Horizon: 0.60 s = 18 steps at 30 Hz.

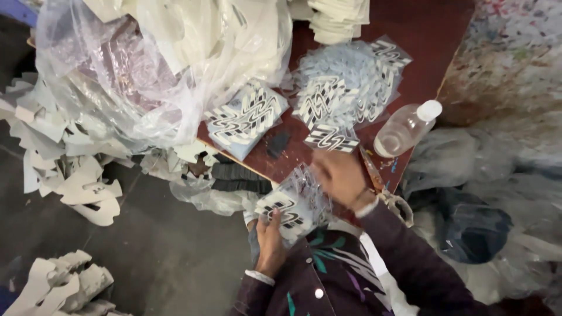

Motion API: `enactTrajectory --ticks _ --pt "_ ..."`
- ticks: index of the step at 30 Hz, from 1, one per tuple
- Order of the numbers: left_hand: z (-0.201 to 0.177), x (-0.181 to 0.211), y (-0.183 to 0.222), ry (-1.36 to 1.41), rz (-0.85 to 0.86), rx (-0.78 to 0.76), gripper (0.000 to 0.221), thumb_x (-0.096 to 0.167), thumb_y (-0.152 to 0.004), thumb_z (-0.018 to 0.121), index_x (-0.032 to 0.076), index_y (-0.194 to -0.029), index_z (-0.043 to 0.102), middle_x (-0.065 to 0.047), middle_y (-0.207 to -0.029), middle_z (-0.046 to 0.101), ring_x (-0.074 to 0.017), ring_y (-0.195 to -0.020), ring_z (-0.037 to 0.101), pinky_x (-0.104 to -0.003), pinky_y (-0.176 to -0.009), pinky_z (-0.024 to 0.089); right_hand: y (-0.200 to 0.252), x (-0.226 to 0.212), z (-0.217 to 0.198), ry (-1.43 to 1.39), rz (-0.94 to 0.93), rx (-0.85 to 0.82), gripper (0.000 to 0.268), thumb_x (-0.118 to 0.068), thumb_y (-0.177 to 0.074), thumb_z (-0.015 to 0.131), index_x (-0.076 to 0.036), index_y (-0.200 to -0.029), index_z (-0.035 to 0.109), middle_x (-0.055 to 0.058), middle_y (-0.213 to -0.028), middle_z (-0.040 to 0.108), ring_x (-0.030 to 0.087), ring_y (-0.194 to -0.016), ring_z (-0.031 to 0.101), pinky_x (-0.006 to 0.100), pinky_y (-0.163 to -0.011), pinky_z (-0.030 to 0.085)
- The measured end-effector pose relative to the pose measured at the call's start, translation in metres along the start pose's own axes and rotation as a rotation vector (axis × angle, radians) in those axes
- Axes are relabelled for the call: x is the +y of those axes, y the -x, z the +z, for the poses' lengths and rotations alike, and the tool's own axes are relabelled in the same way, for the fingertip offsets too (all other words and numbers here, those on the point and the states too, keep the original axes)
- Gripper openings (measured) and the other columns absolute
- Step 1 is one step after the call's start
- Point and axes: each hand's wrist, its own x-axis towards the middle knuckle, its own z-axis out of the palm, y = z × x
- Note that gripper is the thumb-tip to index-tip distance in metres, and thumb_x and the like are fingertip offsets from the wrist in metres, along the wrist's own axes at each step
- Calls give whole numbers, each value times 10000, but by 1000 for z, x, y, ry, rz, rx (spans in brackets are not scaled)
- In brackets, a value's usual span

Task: The person uses shears to cut individual printed labels from a plastic sheet and places them into organized stacks on a workbench.

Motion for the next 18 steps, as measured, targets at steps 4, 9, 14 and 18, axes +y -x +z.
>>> enactTrajectory --ticks 4,9,14,18 --pt "0 -2 -3 149 8 19 364 170 -1008 557 -7 -1325 570 -134 -1169 689 -255 -994 685 -410 -838 579 -5 69 12 509 -16 129 276 -247 -874 680 -37 -1053 681 187 -1106 728 376 -1004 707 480 -855 560" --pt "-2 -1 7 186 -23 60 405 206 -1013 537 2 -1362 553 -139 -1234 669 -264 -1061 668 -415 -887 565 -12 34 -30 562 292 -134 166 -144 -1003 607 -88 -1133 693 143 -1029 739 359 -857 717 476 -733 587" --pt "22 10 24 131 38 48 432 280 -1048 490 9 -1377 556 -126 -1265 664 -220 -1103 649 -369 -931 544 2 -106 -61 246 79 264 298 -116 -974 581 -47 -1255 651 184 -1117 714 317 -895 715 414 -785 584" --pt "6 -4 21 102 50 -65 402 241 -1069 503 -32 -1358 563 -164 -1228 657 -248 -1056 646 -396 -888 531 72 -92 19 329 -431 132 341 -127 -999 540 47 -1287 594 211 -1189 713 298 -1028 751 383 -871 616"
